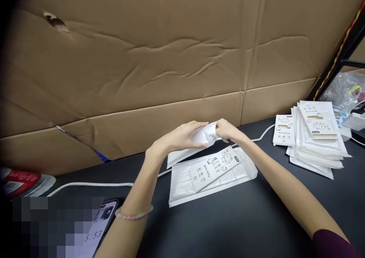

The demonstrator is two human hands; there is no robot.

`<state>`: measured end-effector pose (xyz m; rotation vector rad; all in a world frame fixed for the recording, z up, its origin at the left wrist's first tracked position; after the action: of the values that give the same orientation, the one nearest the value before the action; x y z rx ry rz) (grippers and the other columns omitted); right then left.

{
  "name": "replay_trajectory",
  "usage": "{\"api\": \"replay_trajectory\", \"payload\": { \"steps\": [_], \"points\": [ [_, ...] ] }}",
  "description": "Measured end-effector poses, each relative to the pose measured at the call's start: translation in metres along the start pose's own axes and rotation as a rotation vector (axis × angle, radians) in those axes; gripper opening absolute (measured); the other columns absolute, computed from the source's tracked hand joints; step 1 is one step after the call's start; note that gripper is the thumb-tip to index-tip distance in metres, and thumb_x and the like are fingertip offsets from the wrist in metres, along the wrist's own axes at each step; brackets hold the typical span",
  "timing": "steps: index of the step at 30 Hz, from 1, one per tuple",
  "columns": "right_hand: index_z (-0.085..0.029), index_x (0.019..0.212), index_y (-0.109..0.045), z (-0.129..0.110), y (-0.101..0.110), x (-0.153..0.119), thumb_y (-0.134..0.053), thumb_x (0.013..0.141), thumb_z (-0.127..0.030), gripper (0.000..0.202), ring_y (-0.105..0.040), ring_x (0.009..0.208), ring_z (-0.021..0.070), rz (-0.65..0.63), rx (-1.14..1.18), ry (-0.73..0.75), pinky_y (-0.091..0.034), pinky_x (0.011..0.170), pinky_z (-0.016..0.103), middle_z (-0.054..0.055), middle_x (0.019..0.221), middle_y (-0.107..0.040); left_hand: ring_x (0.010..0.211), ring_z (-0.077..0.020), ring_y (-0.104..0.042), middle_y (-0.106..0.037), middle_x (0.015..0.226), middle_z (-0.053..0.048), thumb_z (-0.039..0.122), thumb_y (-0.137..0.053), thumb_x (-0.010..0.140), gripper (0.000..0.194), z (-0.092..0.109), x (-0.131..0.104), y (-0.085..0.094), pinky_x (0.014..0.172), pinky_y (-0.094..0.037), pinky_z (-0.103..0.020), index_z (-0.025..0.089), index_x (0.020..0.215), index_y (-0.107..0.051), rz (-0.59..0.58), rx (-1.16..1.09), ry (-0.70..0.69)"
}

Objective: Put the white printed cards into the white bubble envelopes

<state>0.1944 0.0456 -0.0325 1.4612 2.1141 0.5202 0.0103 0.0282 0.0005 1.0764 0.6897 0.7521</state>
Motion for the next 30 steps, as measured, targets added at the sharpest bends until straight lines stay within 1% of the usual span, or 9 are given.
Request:
{"api": "replay_trajectory", "payload": {
  "steps": [2,4,10,13,16,19,21,27,30],
  "points": [
    [-0.019,0.051,-0.041,-0.005,0.011,-0.005,-0.043,0.054,-0.011,0.009,-0.029,0.036,0.0054,0.042,0.035,0.022,-0.026,0.037,0.02,-0.006,0.037,-0.032,0.133,-0.0294,-0.044,-0.045,0.148,-0.005,0.061,-0.067,0.071,0.095,-0.004,-0.002,0.002,0.107,-0.038,-0.036,0.028,0.151,-0.028,0.045,-0.034,-0.005],
    [-0.019,0.051,-0.041,-0.01,0.023,-0.011,-0.044,0.056,-0.013,0.008,-0.028,0.037,0.005,0.08,0.061,0.038,-0.025,0.038,0.02,-0.006,0.038,-0.03,0.136,-0.0302,-0.042,-0.041,0.152,-0.006,0.058,-0.071,0.068,0.102,-0.007,-0.003,0.003,0.108,-0.037,-0.036,0.026,0.152,-0.024,0.061,-0.047,-0.001],
    [-0.017,0.055,-0.049,-0.016,0.05,-0.023,-0.046,0.054,-0.012,0.006,-0.027,0.037,0.0039,0.08,0.078,0.059,-0.024,0.039,0.021,-0.007,0.041,-0.035,0.125,-0.0298,-0.052,-0.056,0.136,-0.003,0.05,-0.07,0.07,0.081,-0.005,-0.006,0.013,0.099,-0.043,-0.037,0.032,0.141,-0.038,0.08,-0.027,0.049],
    [-0.016,0.066,-0.06,-0.016,0.066,-0.032,-0.055,0.065,-0.016,0.005,-0.027,0.037,0.0031,0.069,0.085,0.089,-0.025,0.04,0.02,-0.007,0.043,-0.037,0.12,-0.0315,-0.054,-0.058,0.132,-0.005,0.054,-0.07,0.068,0.078,-0.008,-0.01,0.018,0.094,-0.046,-0.036,0.028,0.136,-0.042,0.086,-0.023,0.094],
    [-0.015,0.072,-0.063,-0.014,0.084,-0.04,-0.065,0.077,-0.033,0.018,-0.033,0.042,0.0027,0.15,0.137,0.089,-0.027,0.039,0.017,-0.005,0.051,-0.044,0.116,-0.0304,-0.057,-0.06,0.13,-0.003,0.059,-0.068,0.068,0.075,-0.018,-0.017,0.022,0.088,-0.048,-0.034,0.028,0.131,-0.043,0.037,-0.04,0.13],
    [-0.016,0.083,-0.065,-0.006,0.099,-0.044,-0.065,0.084,-0.037,0.021,-0.058,0.065,0.0077,0.261,0.266,0.071,-0.048,0.052,0.015,0.004,0.082,-0.065,0.111,-0.0295,-0.06,-0.063,0.124,-0.003,0.064,-0.066,0.067,0.069,-0.031,-0.023,0.024,0.085,-0.049,-0.034,0.028,0.123,-0.047,-0.029,-0.018,0.227],
    [-0.017,0.085,-0.064,0.0,0.107,-0.044,-0.06,0.089,-0.033,0.017,-0.065,0.081,0.0124,0.322,0.333,0.045,-0.058,0.062,0.02,0.007,0.099,-0.068,0.109,-0.0298,-0.061,-0.064,0.121,-0.005,0.066,-0.065,0.065,0.069,-0.038,-0.025,0.025,0.086,-0.049,-0.036,0.028,0.121,-0.048,-0.074,0.015,0.303],
    [-0.017,0.091,-0.06,0.008,0.121,-0.044,-0.053,0.092,-0.023,0.009,-0.068,0.083,0.0139,0.574,0.423,0.009,-0.062,0.061,0.022,0.008,0.098,-0.068,0.115,-0.0346,-0.059,-0.061,0.131,-0.011,0.065,-0.072,0.054,0.08,-0.045,-0.02,0.012,0.087,-0.051,-0.041,0.028,0.123,-0.051,-0.262,0.061,0.48],
    [-0.02,0.103,-0.056,0.006,0.113,-0.041,-0.053,0.092,-0.02,0.011,-0.069,0.081,0.0137,0.55,0.457,-0.011,-0.063,0.062,0.024,0.006,0.095,-0.067,0.121,-0.0351,-0.056,-0.056,0.138,-0.011,0.063,-0.074,0.053,0.085,-0.041,-0.013,0.003,0.091,-0.05,-0.042,0.027,0.126,-0.05,-0.307,0.059,0.479]
  ]
}}
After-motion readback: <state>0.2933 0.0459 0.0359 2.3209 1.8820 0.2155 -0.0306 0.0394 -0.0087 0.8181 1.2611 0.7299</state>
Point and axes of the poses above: each hand's wrist, its own x-axis towards the middle knuckle, its own y-axis out of the back of the hand, z = x × y, the point moved 1 cm from there along x, towards the middle knuckle
